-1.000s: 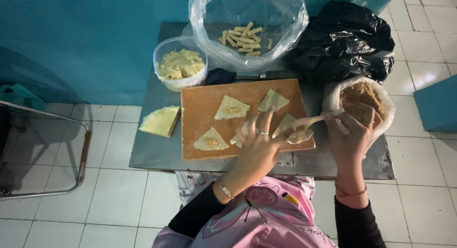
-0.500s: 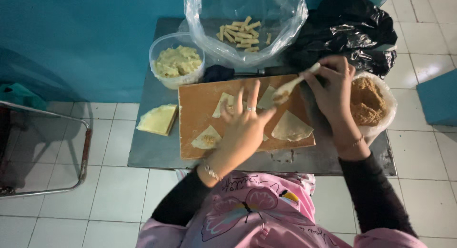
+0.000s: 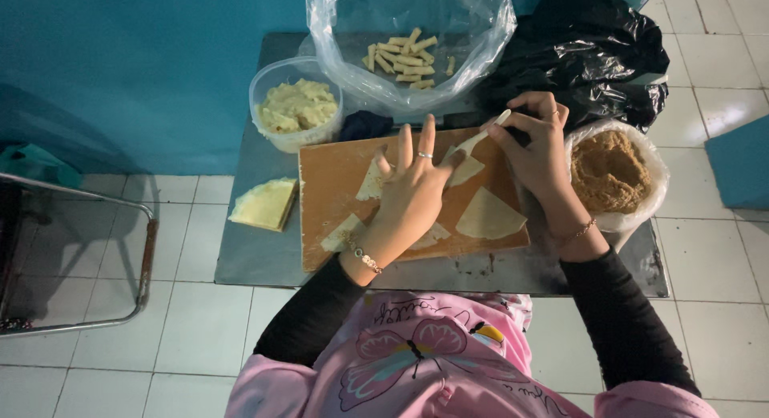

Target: The person places triangular pastry wrappers on a wooden board, spoons brown filling from a bag onto each wrapper with a wooden spoon, then folds and presses the wrappers closed into filled pastries, repeating the cycle for multiple wrappers.

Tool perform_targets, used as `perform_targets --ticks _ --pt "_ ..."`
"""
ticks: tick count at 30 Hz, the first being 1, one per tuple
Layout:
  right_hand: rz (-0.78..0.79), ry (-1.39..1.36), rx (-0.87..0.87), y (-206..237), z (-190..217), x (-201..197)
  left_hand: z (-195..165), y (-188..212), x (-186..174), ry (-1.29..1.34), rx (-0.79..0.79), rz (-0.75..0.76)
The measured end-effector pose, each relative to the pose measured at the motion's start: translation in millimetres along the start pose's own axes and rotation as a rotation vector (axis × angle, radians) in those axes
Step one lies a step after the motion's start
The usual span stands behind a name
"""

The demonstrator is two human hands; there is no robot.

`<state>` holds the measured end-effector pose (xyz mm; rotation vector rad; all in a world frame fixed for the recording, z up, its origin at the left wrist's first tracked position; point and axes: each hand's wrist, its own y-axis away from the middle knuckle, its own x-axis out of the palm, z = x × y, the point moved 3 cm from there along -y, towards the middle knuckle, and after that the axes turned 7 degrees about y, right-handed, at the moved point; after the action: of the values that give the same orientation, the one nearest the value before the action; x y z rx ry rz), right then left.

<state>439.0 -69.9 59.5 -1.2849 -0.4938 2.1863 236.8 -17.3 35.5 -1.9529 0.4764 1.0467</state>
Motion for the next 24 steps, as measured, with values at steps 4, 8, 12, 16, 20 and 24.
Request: perform_targets --ticks 4,8,12,16,20,24 --pt "-0.004 -0.004 0.01 -0.3 3.2 -1.2 1.2 -2.3 4.9 -0.01 -0.01 0.053" --pt "-0.006 0.0 -0.007 -1.7 3.4 -0.5 2.5 -2.9 7.3 -0.005 0.002 0.039" --pt "-0.019 -0.007 -0.012 -2.3 1.5 1.5 3.0 -0.3 9.4 0.006 -0.002 0.066" --pt "-0.018 0.003 -0.018 -2.3 -1.3 1.1 2.1 -0.5 8.4 0.017 -0.007 0.048" --pt "-0.013 0.017 -0.031 -2.1 -2.8 0.2 2.3 1.3 6.4 -0.009 -0.005 0.097" --pt "-0.017 0.003 -0.027 -1.6 -3.4 -0.5 3.5 5.6 3.7 -0.033 -0.006 0.126"
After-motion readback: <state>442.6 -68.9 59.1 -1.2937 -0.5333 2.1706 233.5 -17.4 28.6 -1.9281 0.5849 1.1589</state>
